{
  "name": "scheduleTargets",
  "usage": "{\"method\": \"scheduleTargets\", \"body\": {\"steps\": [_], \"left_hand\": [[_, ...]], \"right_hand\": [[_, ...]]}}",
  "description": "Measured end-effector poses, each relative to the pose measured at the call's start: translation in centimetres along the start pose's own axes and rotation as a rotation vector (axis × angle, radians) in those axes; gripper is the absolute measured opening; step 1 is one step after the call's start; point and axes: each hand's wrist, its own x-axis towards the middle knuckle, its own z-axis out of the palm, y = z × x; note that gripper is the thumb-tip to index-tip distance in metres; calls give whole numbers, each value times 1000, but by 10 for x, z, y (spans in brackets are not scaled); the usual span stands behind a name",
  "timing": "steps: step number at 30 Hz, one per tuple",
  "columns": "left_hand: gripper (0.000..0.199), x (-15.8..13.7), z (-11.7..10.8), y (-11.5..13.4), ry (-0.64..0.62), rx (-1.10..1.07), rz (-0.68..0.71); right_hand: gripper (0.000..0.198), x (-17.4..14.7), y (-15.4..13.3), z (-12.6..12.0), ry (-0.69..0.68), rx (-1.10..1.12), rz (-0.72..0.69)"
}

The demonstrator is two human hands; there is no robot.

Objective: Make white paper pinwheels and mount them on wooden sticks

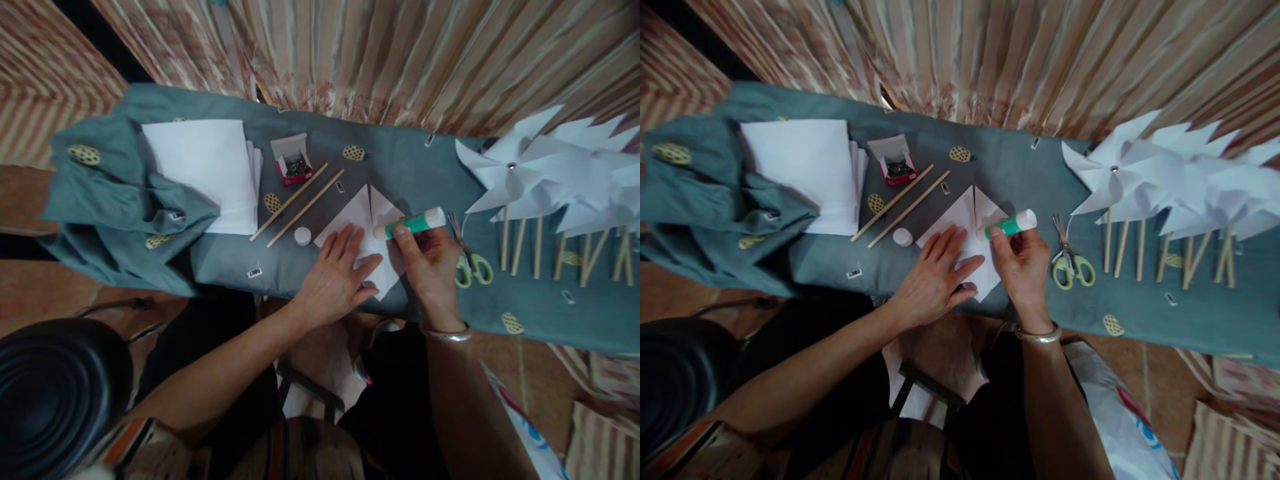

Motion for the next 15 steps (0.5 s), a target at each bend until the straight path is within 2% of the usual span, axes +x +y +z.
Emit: {"method": "scheduleTargets", "body": {"steps": [9, 15], "left_hand": [[50, 0, 1, 0, 9, -1, -1], [47, 0, 2, 0, 17, -14, -3]], "right_hand": [[27, -1, -4, 0, 46, 84, -1], [27, -1, 1, -1, 22, 42, 1]]}}
